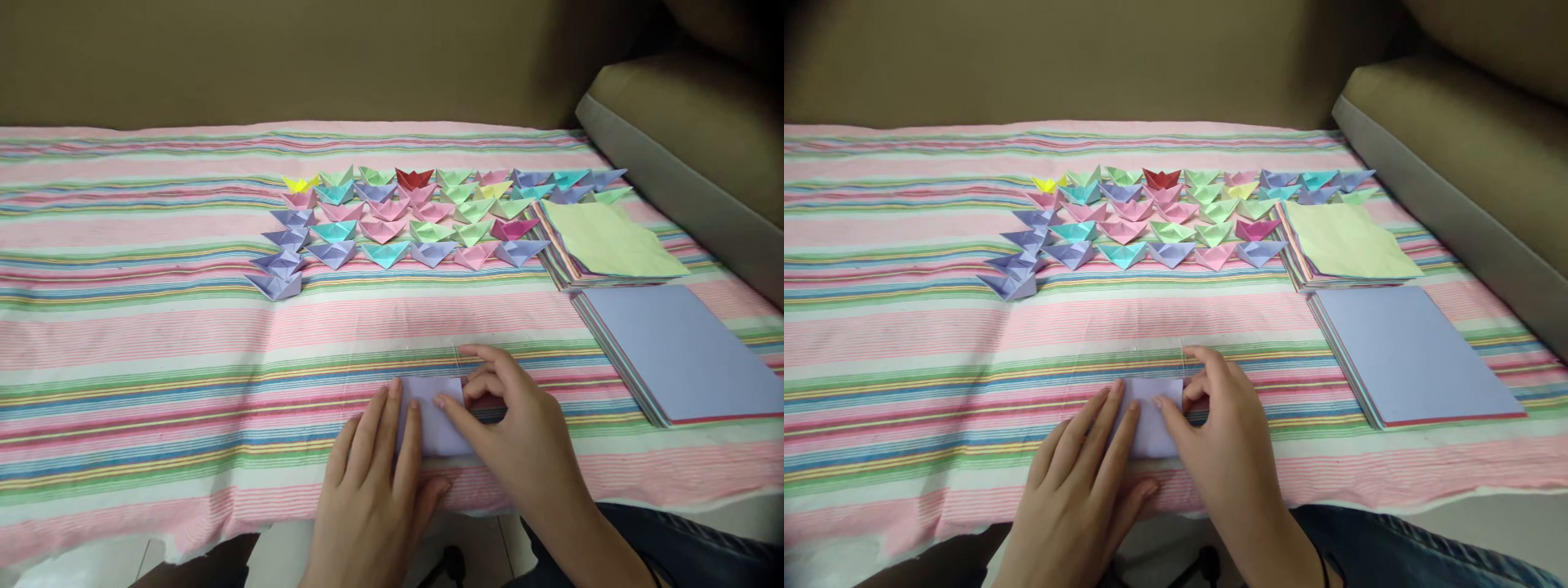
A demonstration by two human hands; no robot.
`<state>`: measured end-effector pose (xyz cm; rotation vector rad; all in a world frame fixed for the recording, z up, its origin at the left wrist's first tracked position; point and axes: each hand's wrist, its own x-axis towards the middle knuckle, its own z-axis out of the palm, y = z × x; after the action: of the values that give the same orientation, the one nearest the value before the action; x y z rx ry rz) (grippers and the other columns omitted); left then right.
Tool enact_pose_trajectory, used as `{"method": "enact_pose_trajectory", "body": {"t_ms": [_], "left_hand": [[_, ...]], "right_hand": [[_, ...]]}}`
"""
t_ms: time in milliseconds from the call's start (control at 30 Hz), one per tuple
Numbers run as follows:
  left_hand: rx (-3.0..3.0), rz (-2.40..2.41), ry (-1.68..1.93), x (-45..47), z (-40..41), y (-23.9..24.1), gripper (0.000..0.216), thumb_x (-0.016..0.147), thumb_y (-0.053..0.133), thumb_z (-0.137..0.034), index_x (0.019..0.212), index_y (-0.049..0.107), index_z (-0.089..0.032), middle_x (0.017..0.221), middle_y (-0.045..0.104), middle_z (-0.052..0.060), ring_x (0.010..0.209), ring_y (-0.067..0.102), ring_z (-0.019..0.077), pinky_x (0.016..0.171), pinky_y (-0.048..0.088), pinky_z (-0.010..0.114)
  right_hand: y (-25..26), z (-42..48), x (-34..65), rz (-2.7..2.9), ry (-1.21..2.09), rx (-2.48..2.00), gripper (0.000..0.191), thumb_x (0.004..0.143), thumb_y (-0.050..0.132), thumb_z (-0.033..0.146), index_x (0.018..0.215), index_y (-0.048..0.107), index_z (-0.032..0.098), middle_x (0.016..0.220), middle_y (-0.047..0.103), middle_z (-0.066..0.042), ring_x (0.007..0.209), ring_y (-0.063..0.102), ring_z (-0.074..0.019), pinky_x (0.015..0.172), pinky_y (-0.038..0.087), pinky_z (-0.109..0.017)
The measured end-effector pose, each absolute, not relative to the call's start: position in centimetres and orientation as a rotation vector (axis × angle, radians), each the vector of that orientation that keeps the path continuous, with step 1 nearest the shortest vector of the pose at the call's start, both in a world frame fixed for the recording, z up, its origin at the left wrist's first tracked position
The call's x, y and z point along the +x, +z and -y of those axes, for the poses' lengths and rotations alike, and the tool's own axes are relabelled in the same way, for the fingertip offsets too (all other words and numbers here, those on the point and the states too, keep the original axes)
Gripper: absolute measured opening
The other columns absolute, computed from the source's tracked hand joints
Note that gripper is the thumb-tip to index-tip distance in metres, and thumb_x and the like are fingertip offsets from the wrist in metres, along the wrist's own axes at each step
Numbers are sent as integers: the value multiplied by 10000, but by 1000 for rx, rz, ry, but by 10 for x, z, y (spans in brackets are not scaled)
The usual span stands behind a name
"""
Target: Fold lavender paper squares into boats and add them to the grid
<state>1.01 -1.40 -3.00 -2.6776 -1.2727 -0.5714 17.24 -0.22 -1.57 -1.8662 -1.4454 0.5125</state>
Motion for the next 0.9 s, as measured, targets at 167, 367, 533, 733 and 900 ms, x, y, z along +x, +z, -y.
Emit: {"method": "enact_pose_trajectory", "body": {"t_ms": [167,367,533,733,900], "left_hand": [[-2678,1284,-545,11,13,-29,477,879,425,-445,1234,557,-155,1292,553,121,1162,506,262,929,309,368],[-2674,1282,-516,12,14,-28,494,870,426,-476,1240,561,-178,1294,551,127,1171,496,270,942,298,372],[-2657,1266,-517,12,14,-28,498,878,414,-470,1246,556,-165,1292,551,142,1178,486,272,933,307,371],[-2641,1291,-507,14,15,-29,492,881,411,-472,1241,561,-172,1296,551,129,1181,483,267,940,309,369],[-2644,1300,-523,15,15,-28,495,879,414,-473,1231,571,-164,1293,551,137,1179,484,269,938,304,372]], "right_hand": [[-17,2,174,1454,483,-1853,418,701,679,226,1089,523,217,668,554,19,691,553,-183,719,467,-353],[-15,0,177,1530,406,-1813,332,694,704,216,1007,593,217,724,579,-17,782,531,-210,730,468,-360],[-13,-2,178,1607,366,-1791,127,694,706,208,801,639,214,704,598,-24,794,523,-225,704,455,-362],[-14,-4,179,1571,414,-1803,137,674,735,230,756,633,192,713,603,-33,776,522,-221,678,471,-363],[-13,-5,179,1571,408,-1810,138,672,740,232,730,624,186,682,585,-30,770,513,-221,672,472,-359]]}}
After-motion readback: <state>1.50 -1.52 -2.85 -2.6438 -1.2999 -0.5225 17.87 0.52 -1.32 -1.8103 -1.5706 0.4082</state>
